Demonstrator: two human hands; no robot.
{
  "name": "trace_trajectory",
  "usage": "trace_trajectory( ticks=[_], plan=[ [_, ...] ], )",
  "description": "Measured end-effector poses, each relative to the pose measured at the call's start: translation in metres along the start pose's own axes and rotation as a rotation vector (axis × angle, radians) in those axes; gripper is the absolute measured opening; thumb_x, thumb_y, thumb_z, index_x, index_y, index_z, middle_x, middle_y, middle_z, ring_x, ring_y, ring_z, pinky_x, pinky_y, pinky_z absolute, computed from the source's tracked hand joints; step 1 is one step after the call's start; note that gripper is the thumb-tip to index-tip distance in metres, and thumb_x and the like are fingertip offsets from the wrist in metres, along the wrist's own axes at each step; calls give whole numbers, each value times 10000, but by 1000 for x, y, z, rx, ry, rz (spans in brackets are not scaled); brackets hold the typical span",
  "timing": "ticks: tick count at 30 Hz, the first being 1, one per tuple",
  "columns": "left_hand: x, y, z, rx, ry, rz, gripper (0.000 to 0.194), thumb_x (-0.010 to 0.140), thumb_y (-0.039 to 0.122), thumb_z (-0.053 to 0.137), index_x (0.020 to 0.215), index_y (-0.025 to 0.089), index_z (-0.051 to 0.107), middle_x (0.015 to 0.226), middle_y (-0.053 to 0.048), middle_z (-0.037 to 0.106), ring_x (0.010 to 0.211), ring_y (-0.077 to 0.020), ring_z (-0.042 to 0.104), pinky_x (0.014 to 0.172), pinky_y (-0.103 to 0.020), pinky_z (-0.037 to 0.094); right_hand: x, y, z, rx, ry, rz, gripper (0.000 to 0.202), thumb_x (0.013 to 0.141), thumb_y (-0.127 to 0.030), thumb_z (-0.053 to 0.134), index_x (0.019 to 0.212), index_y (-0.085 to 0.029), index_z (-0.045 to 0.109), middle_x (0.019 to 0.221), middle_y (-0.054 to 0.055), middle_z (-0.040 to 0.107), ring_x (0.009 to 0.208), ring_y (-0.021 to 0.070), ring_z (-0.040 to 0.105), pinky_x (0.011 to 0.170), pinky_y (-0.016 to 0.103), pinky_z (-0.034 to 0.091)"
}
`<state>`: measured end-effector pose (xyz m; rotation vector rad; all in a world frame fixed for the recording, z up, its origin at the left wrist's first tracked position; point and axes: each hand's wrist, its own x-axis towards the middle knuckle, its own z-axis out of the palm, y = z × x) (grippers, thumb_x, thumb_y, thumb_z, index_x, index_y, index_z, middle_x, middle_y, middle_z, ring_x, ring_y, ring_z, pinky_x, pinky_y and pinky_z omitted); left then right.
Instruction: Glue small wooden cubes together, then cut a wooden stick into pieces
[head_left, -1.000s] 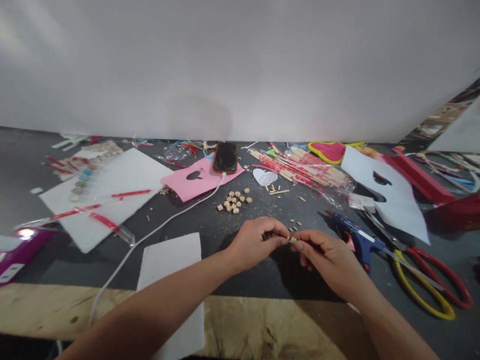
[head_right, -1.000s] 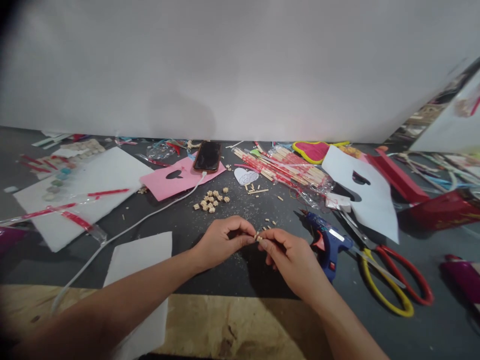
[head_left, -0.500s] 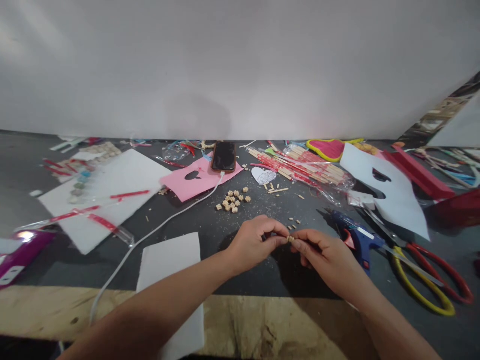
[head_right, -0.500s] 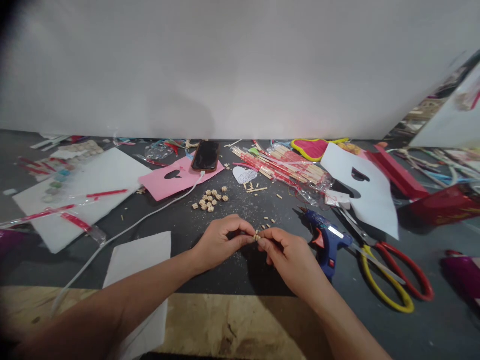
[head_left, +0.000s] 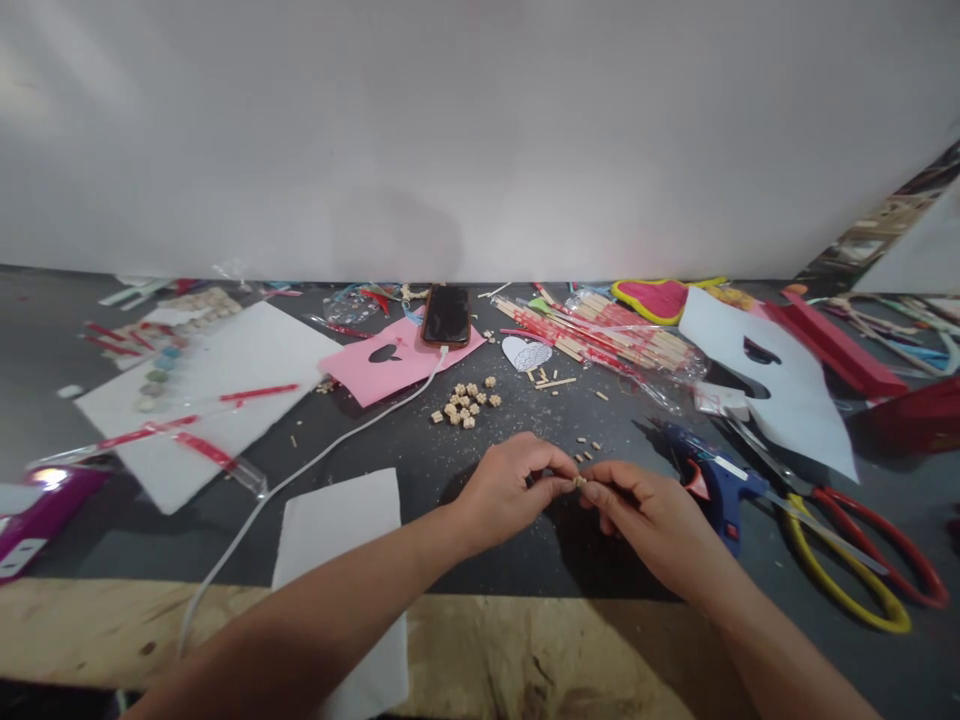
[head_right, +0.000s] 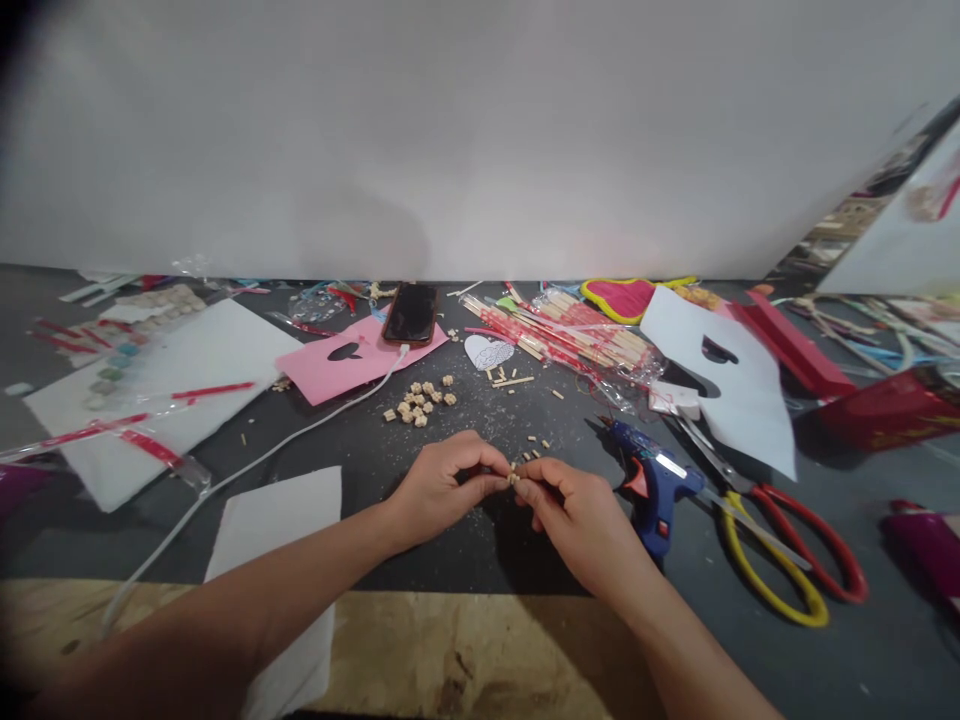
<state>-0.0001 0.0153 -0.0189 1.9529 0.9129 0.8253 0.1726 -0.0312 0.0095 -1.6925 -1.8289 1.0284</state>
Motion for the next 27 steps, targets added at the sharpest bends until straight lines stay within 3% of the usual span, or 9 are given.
trace_trajectory(
  ticks=[12, 27],
  plan=[
    [0, 2, 1, -66, 21, -80, 85, 753, 198, 609, 813, 189, 669, 728, 2, 610, 645, -101, 536, 635, -201, 419, -2, -2, 1, 77, 10, 41, 252, 802, -345, 524, 987, -206, 622, 681, -12, 641, 526, 114, 571, 510, 221, 447],
    [-1, 2, 0, 49, -6, 19, 85, 782, 202, 582, 824, 202, 655, 728, 8, 625, 698, -117, 536, 673, -216, 402, -1, 3, 2, 52, 15, -18, 249, 860, -344, 445, 964, -189, 610, 667, -11, 618, 500, 100, 554, 477, 211, 433]
  ],
)
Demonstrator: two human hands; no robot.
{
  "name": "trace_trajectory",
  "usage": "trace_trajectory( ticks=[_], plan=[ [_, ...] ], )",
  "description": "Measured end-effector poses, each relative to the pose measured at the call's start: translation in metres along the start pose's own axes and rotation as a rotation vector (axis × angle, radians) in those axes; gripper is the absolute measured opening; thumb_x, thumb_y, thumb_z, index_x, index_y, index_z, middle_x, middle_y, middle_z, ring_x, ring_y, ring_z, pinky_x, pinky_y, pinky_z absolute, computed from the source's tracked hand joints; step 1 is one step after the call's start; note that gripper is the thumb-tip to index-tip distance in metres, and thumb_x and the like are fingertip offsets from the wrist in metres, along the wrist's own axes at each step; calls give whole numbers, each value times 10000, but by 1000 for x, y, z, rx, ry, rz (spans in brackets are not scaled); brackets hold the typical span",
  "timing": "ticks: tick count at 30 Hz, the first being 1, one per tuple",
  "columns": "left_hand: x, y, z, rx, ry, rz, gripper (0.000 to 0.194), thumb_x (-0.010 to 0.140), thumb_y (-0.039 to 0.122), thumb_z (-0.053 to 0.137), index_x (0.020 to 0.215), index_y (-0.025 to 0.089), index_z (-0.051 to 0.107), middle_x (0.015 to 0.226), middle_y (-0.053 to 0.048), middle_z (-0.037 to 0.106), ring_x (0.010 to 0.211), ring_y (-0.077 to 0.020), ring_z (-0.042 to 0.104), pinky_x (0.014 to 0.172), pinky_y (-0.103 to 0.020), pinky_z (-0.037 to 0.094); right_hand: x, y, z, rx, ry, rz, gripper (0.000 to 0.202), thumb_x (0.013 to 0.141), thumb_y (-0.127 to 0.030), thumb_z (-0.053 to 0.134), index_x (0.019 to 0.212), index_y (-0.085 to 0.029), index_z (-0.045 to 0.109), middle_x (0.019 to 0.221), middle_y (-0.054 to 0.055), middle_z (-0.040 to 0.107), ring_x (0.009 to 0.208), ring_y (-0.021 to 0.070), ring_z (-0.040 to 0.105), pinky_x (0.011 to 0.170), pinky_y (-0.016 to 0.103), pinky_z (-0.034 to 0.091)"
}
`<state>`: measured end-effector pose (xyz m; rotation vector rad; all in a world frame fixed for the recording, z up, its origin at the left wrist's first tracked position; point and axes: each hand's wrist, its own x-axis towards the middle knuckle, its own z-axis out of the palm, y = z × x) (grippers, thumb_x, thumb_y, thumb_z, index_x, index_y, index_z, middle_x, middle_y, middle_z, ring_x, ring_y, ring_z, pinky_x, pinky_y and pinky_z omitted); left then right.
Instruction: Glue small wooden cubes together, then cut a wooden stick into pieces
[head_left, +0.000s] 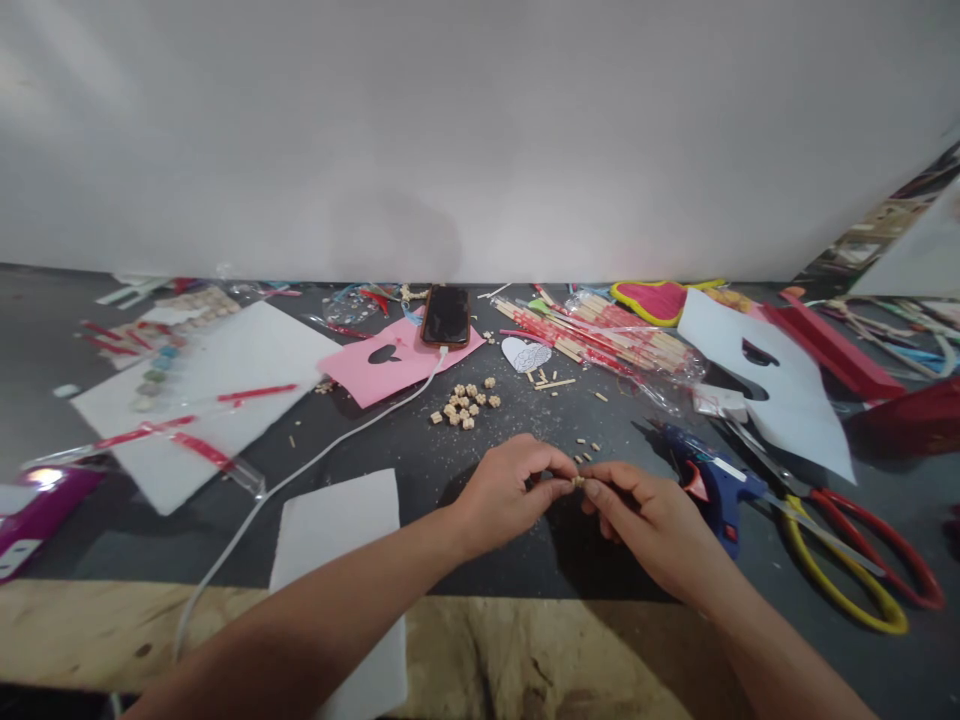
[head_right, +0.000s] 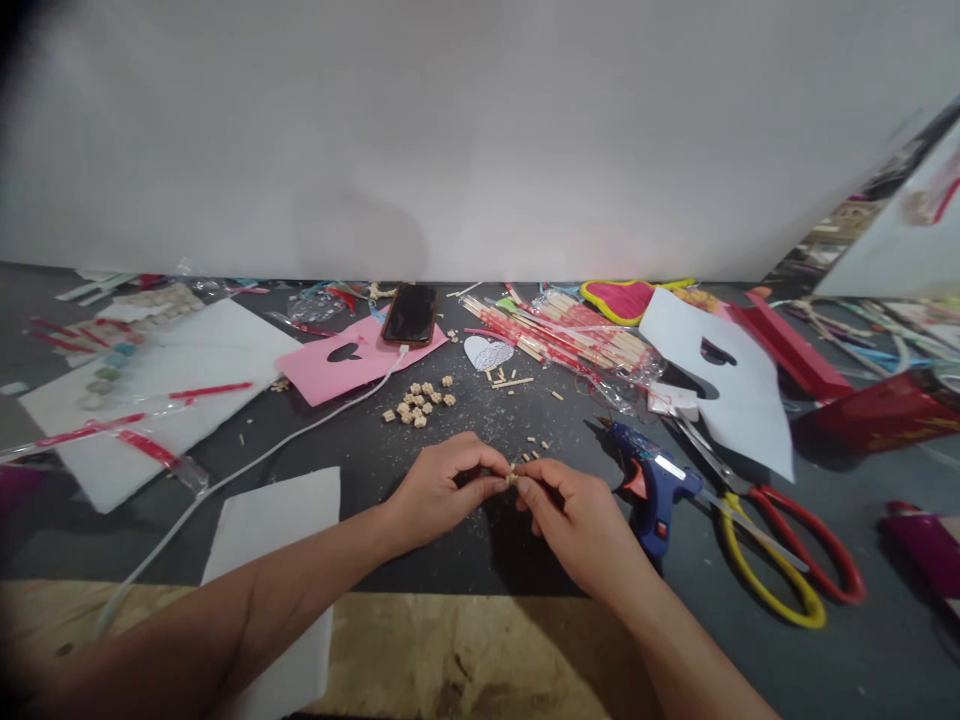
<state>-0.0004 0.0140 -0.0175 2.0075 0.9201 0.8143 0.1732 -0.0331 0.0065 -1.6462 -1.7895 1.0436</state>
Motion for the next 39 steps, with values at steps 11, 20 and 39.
trace_trajectory(
  ticks=[11, 20, 39],
  plan=[
    [0, 1, 1, -115, -17, -100, 103, 757, 200, 595, 850, 210, 637, 800, -1, 650, 738, -135, 550, 687, -235, 405, 0, 2, 2, -31, 72, -61, 237, 868, -342, 448, 951, -188, 609, 650, -14, 614, 481, 96, 554, 469, 207, 438],
    [3, 0, 3, -818, -33, -445, 325, 652, 240, 708, 928, 168, 553, 805, -12, 614, 746, -119, 566, 688, -231, 413, 0, 3, 1, -248, 253, -357, 193, 854, -223, 475, 974, -202, 624, 834, 37, 691, 727, 137, 643, 639, 224, 487],
    [5, 3, -2, -919, -40, -431, 430, 637, 237, 733, 995, 163, 507, 703, 19, 604, 615, -75, 525, 618, -214, 362, 0, 2, 3, -277, 241, -390, 220, 830, -215, 505, 1015, -221, 624, 909, 42, 707, 798, 159, 666, 707, 254, 522]
  ],
)
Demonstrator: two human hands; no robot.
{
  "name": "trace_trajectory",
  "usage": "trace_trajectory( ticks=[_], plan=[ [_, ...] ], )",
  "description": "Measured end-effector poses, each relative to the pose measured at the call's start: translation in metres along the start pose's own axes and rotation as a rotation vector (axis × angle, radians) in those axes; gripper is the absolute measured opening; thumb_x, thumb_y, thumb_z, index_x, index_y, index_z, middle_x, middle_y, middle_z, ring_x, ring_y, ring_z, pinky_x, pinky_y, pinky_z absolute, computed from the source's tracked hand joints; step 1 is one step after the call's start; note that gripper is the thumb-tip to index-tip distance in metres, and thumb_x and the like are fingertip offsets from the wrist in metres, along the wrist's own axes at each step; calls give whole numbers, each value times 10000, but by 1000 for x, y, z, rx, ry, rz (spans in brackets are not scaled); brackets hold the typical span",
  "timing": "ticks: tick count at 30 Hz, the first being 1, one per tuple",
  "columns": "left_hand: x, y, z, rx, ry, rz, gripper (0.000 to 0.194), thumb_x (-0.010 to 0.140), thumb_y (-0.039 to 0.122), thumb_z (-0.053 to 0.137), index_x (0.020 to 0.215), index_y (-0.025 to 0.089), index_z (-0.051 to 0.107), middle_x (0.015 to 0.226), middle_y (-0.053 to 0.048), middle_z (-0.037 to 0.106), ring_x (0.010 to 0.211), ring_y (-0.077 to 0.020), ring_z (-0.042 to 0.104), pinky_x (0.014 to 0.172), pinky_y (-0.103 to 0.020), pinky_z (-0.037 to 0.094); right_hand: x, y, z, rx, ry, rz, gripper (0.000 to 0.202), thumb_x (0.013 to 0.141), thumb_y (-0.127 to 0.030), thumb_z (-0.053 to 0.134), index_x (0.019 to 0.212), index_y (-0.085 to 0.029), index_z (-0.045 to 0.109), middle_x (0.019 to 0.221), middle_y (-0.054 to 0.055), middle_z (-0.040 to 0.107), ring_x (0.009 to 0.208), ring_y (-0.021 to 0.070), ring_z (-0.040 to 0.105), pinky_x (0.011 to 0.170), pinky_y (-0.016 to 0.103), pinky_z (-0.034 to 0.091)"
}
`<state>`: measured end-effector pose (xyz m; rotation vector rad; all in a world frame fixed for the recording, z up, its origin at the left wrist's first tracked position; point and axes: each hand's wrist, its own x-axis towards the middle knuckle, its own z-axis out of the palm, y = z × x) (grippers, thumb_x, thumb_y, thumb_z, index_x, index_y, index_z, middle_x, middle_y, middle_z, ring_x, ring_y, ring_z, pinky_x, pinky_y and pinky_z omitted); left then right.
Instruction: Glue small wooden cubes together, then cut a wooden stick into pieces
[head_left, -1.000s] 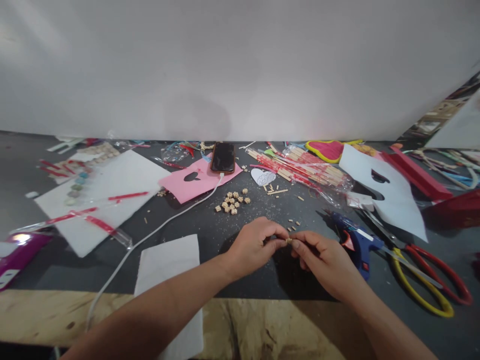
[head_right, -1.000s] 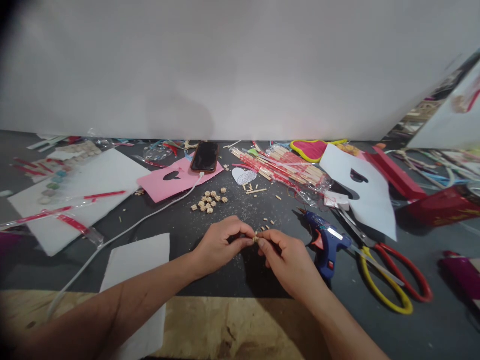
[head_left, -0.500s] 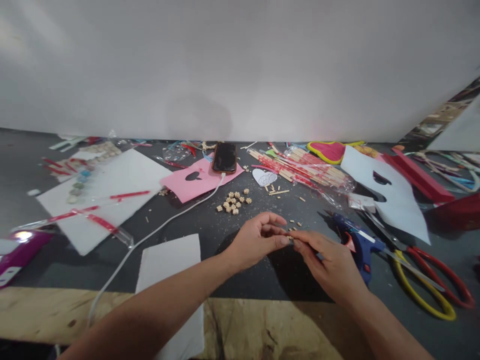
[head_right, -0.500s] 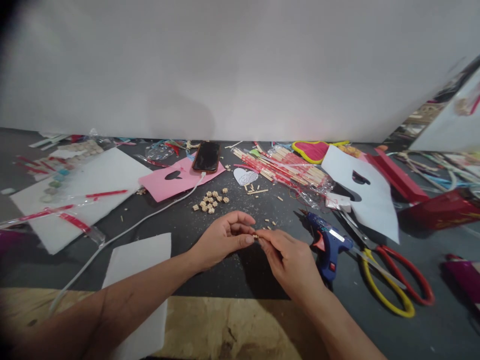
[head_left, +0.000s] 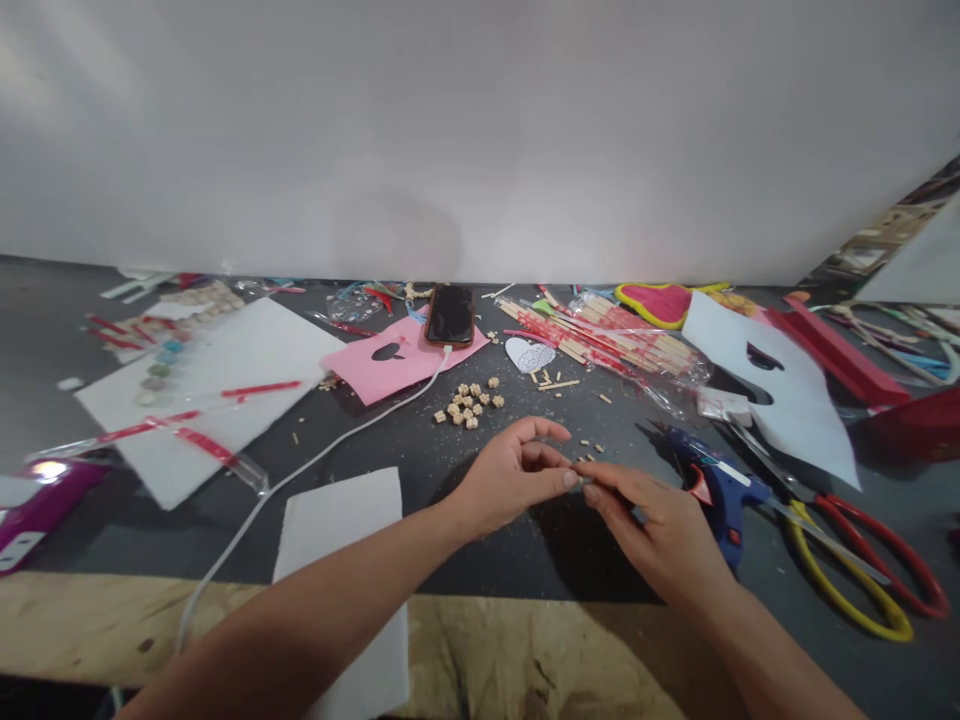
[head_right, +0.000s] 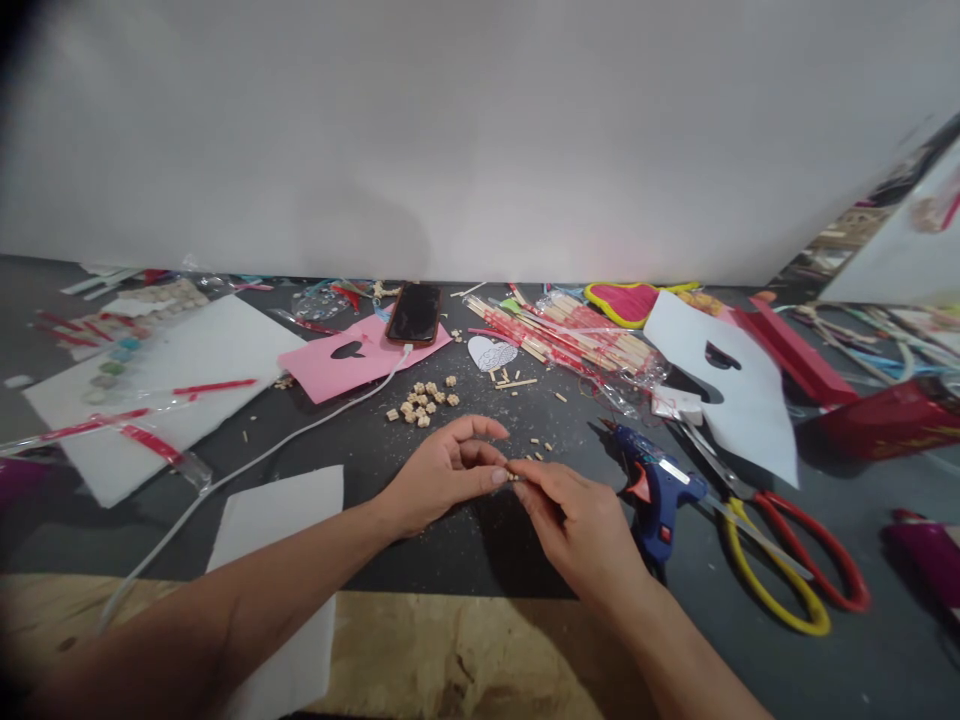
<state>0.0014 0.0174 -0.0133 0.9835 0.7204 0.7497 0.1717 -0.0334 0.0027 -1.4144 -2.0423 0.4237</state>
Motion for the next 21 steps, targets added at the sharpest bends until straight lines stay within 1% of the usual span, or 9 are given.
trace_trajectory(
  ticks=[4, 8, 12, 17, 21],
  plan=[
    [0, 2, 0, -14, -3, -5, 457, 631, 244, 739, 1014, 166, 503, 696, 23, 607, 613, -77, 530, 621, -215, 362, -2, 1, -1, 10, 29, 73, 253, 826, -256, 519, 1065, -207, 589, 909, 54, 704, 788, 172, 667, 719, 279, 525],
    [-1, 2, -1, -38, -16, -17, 495, 610, 255, 757, 1025, 164, 502, 688, 23, 610, 621, -83, 542, 633, -221, 367, -1, 1, -2, 51, 36, -12, 211, 824, -212, 530, 1022, -218, 602, 895, 48, 687, 800, 157, 649, 722, 265, 512],
    [-1, 1, -2, -74, -50, -29, 520, 594, 259, 770, 1029, 167, 500, 694, 18, 620, 616, -85, 549, 626, -218, 373, 2, -1, -2, 92, 55, -81, 152, 817, -167, 537, 932, -220, 621, 839, 40, 658, 767, 143, 626, 671, 249, 502],
    [-1, 3, 0, -96, -50, -32, 512, 592, 235, 776, 1021, 163, 505, 723, 6, 632, 663, -96, 574, 682, -233, 399, 1, -2, -3, 68, 101, -86, 124, 815, -173, 536, 906, -225, 603, 822, 43, 641, 748, 149, 613, 650, 265, 497],
    [-2, 5, 2, -88, -48, -36, 506, 597, 239, 773, 1020, 168, 506, 720, 8, 629, 658, -97, 576, 679, -233, 405, -1, -1, -1, 73, 73, -78, 93, 815, -184, 538, 882, -227, 587, 811, 40, 629, 729, 145, 601, 626, 263, 493]
  ],
)
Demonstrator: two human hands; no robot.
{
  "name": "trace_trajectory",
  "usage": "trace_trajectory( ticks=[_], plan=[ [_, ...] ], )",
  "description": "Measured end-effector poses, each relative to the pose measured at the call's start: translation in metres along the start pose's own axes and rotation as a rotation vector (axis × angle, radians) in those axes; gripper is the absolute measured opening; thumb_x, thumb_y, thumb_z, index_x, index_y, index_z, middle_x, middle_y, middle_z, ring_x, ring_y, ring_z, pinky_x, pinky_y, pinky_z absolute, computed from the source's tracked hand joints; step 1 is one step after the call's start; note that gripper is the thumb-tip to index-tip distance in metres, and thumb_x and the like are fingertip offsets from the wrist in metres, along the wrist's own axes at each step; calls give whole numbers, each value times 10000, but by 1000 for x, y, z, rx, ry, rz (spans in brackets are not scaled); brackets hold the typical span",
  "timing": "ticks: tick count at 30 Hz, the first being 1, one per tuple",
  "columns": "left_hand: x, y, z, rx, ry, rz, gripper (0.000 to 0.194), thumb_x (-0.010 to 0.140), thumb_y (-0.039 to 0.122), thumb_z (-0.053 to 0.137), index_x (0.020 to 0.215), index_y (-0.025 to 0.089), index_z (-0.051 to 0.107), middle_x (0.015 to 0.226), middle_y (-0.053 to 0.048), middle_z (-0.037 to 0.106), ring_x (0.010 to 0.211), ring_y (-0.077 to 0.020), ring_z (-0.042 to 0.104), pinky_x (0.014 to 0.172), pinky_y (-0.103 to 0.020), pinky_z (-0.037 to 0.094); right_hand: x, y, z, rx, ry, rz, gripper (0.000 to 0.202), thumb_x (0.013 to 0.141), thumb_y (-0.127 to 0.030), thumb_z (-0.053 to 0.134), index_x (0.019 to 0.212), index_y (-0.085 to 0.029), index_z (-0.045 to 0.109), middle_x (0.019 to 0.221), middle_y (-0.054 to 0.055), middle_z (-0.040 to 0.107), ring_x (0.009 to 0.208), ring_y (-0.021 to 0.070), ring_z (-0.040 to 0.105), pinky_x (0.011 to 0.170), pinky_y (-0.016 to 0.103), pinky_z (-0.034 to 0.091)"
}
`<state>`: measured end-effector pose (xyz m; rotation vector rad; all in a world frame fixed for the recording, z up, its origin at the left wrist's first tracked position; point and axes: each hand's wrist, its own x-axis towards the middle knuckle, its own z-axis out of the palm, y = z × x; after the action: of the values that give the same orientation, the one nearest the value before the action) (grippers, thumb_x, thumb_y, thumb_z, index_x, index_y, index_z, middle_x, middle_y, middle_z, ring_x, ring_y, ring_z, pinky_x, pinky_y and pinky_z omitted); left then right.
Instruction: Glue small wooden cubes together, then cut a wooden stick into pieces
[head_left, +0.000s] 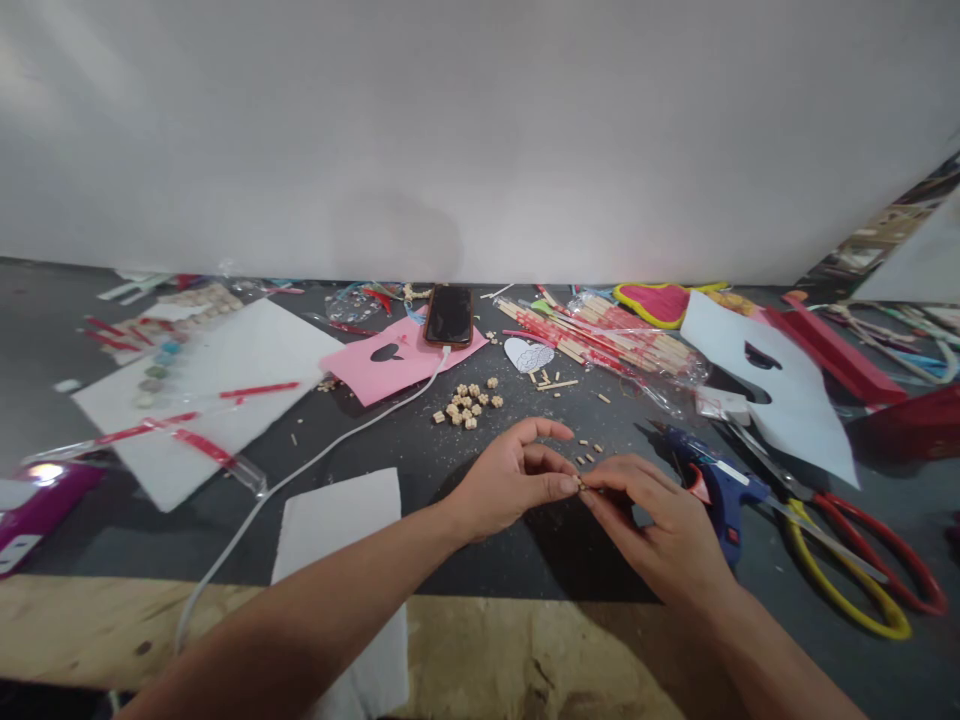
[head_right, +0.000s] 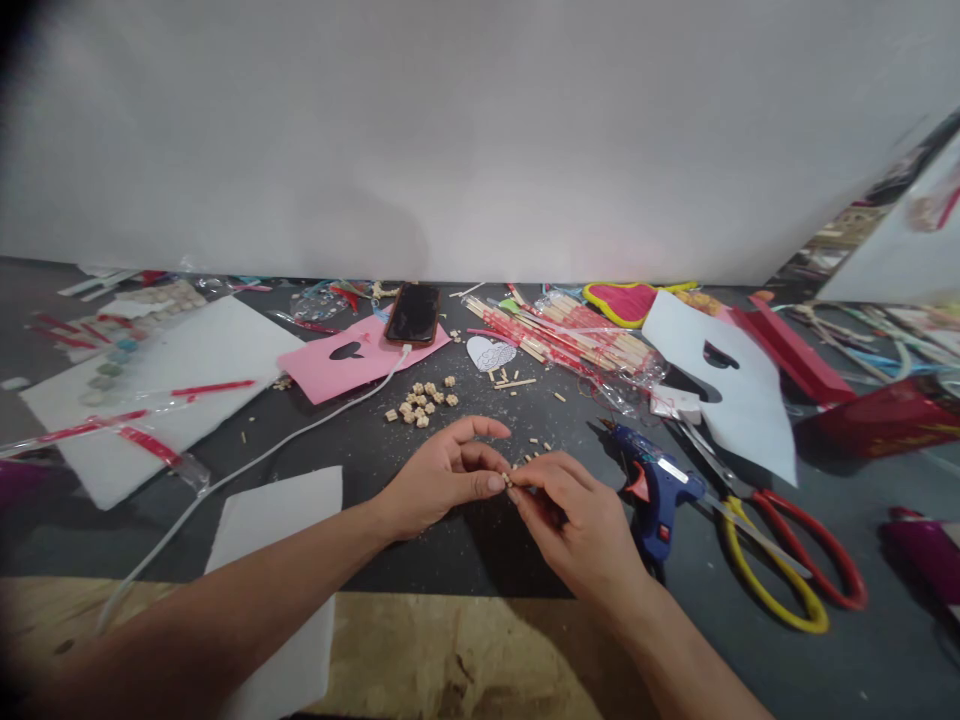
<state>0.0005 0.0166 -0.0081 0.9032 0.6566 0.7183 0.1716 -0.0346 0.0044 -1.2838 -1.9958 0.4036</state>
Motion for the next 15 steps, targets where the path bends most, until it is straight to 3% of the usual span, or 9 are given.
trace_trajectory(
  ticks=[4, 9, 15],
  plan=[
    [0, -1, -1, 3, -20, 3, 507, 605, 249, 769, 1030, 171, 505, 725, 7, 625, 653, -95, 573, 669, -232, 404, 0, 1, 2, 14, -20, 16, 80, 814, -193, 544, 882, -226, 569, 794, 35, 614, 704, 141, 590, 600, 253, 492],
    [0, -1, -2, -15, -57, -10, 546, 597, 264, 774, 1054, 173, 489, 728, 7, 620, 667, -106, 578, 674, -243, 400, 1, 2, 2, -9, -85, 37, 246, 834, -219, 523, 1078, -240, 552, 912, 61, 606, 758, 149, 591, 644, 273, 506],
    [1, -2, -3, -21, -52, -9, 545, 607, 246, 769, 1060, 166, 478, 715, 15, 613, 649, -91, 563, 671, -235, 397, 1, 3, 2, -41, -51, -28, 214, 820, -206, 541, 1027, -243, 586, 913, 60, 596, 820, 154, 598, 702, 276, 509]
  ],
)
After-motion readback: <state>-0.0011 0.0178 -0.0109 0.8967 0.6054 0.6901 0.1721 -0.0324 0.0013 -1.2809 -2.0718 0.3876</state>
